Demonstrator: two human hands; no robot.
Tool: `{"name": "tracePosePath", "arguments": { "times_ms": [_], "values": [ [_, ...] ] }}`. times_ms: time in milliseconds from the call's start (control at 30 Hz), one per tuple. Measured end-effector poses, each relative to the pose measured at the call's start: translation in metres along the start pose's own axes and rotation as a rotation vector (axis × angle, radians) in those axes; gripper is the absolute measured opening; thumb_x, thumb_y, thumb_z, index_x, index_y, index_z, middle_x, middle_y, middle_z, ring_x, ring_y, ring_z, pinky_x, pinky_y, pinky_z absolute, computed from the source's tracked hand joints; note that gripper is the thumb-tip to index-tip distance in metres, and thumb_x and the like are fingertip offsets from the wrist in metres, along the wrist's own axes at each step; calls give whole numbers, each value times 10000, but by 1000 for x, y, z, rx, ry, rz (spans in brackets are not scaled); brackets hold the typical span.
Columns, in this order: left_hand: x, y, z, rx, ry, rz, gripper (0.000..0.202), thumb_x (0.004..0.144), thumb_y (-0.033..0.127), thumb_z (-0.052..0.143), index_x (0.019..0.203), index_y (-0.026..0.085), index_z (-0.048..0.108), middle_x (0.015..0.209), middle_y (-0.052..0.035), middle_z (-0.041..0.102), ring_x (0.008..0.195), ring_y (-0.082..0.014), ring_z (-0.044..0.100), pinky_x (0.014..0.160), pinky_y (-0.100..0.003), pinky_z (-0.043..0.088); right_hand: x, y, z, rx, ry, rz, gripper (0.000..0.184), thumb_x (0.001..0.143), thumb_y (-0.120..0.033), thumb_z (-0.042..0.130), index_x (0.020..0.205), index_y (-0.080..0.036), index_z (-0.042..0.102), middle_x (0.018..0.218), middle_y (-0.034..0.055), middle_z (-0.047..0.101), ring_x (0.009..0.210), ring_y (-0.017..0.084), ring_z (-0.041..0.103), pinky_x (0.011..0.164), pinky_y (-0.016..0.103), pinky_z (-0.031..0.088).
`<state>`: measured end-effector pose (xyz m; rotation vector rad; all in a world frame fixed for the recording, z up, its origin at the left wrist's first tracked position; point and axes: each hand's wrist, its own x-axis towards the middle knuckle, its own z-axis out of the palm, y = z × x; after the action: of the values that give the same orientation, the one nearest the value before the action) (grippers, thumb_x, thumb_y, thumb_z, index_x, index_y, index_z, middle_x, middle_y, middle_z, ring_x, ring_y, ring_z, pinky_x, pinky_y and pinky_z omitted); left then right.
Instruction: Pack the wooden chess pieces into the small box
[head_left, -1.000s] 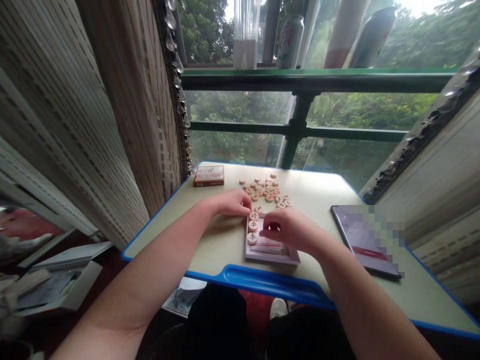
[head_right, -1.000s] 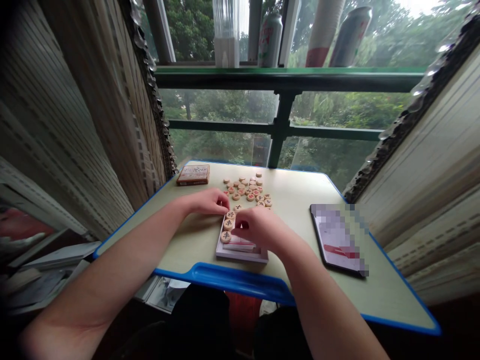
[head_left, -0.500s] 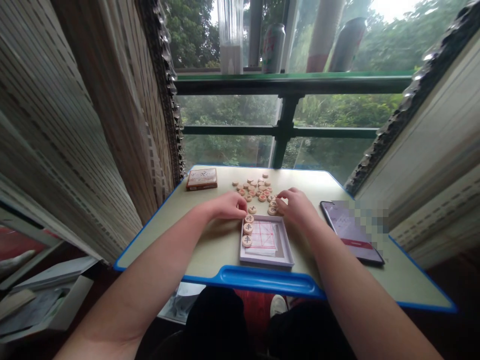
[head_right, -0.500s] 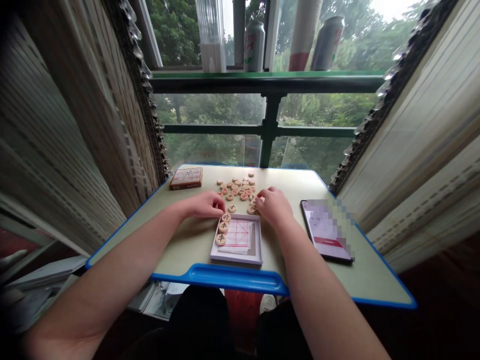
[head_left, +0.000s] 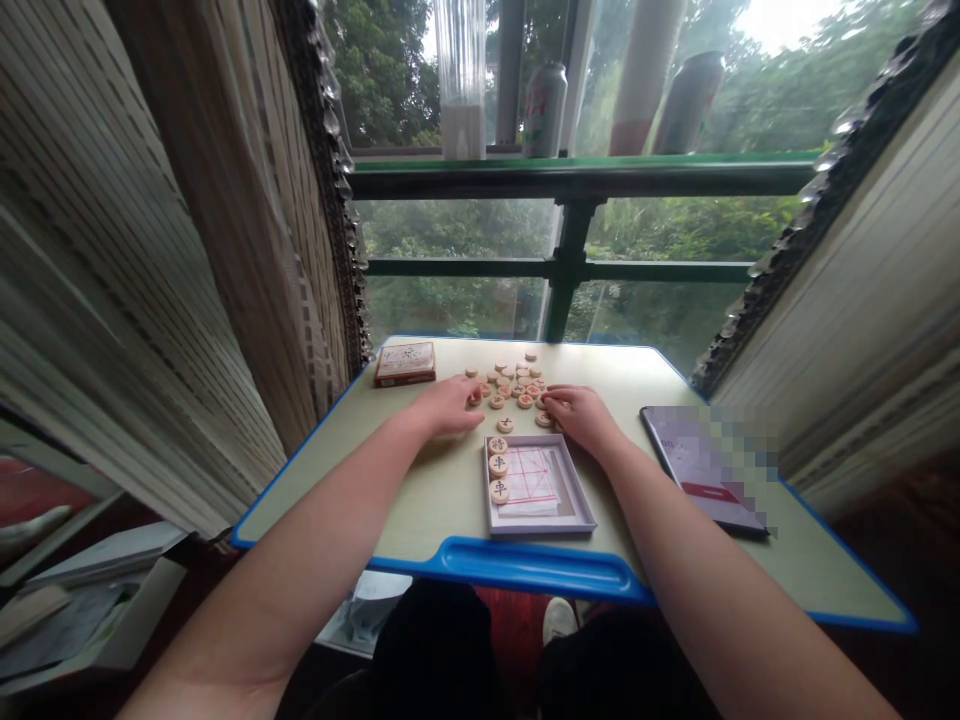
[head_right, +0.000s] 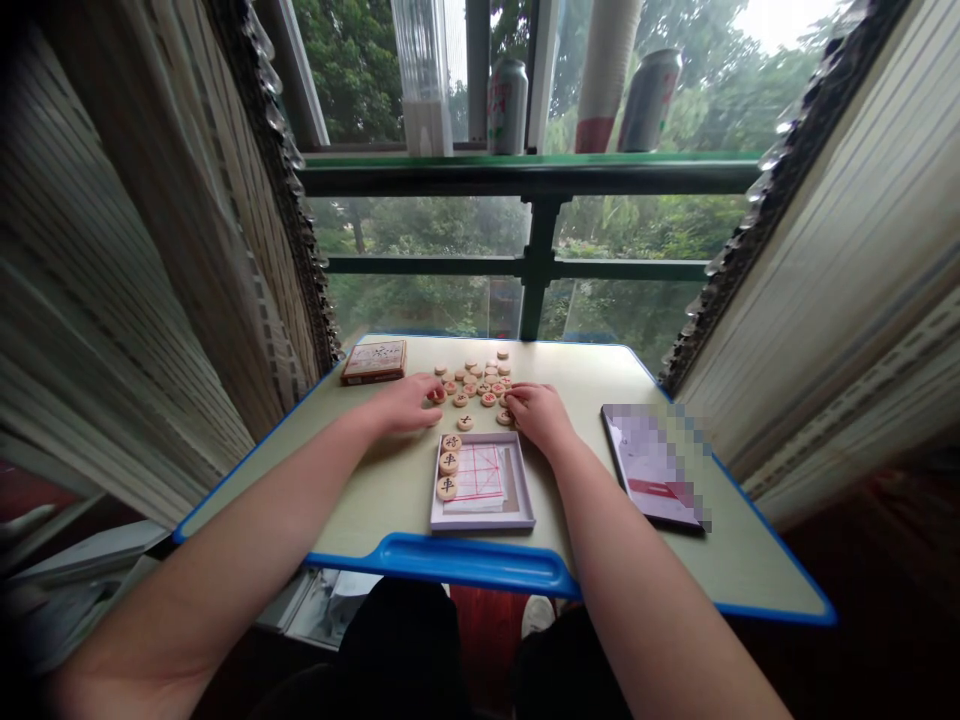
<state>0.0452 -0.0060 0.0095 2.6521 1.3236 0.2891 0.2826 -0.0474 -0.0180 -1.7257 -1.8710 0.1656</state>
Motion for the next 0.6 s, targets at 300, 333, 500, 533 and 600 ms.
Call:
{"name": "tracePosePath", "arguments": {
  "times_ms": [300,333,500,533,600],
  "values": [
    [2,-1,2,-72,59,83,266,693,239,505,911,159,636,938,-65,621,815,-179,566,738,-270,444,0,1,-5,-198,58,26,227,794,-303,536,805,-239,753,937,13,724,934,249,480,861,362,366],
    [1,-1,2,-81,57,81,272,690,239,509,916,158,637,949,-65,615,802,-173,564,730,-266,445,0,2,-5,-189,68,18,232,796,-296,527,799,-240,753,958,9,720,934,244,479,866,360,360],
    [0,3,4,-52,-26,121,288,679,256,531,936,187,641,991,-56,585,740,-152,545,673,-254,434,0,0,-3,-98,53,2,247,799,-269,506,852,-244,746,956,7,718,978,230,468,894,331,348],
    [0,4,4,-38,-27,131,282,681,252,527,929,191,645,984,-55,586,747,-156,545,671,-256,430,-1,-2,-2,-93,32,-4,241,790,-263,515,859,-243,745,938,13,718,978,228,466,890,325,348],
    [0,4,4,-22,-17,138,255,691,240,512,896,185,654,963,-60,597,763,-165,548,686,-261,429,-1,-5,-2,-103,1,-17,229,765,-240,534,858,-242,743,925,24,708,971,222,467,886,316,340]
  ]
}}
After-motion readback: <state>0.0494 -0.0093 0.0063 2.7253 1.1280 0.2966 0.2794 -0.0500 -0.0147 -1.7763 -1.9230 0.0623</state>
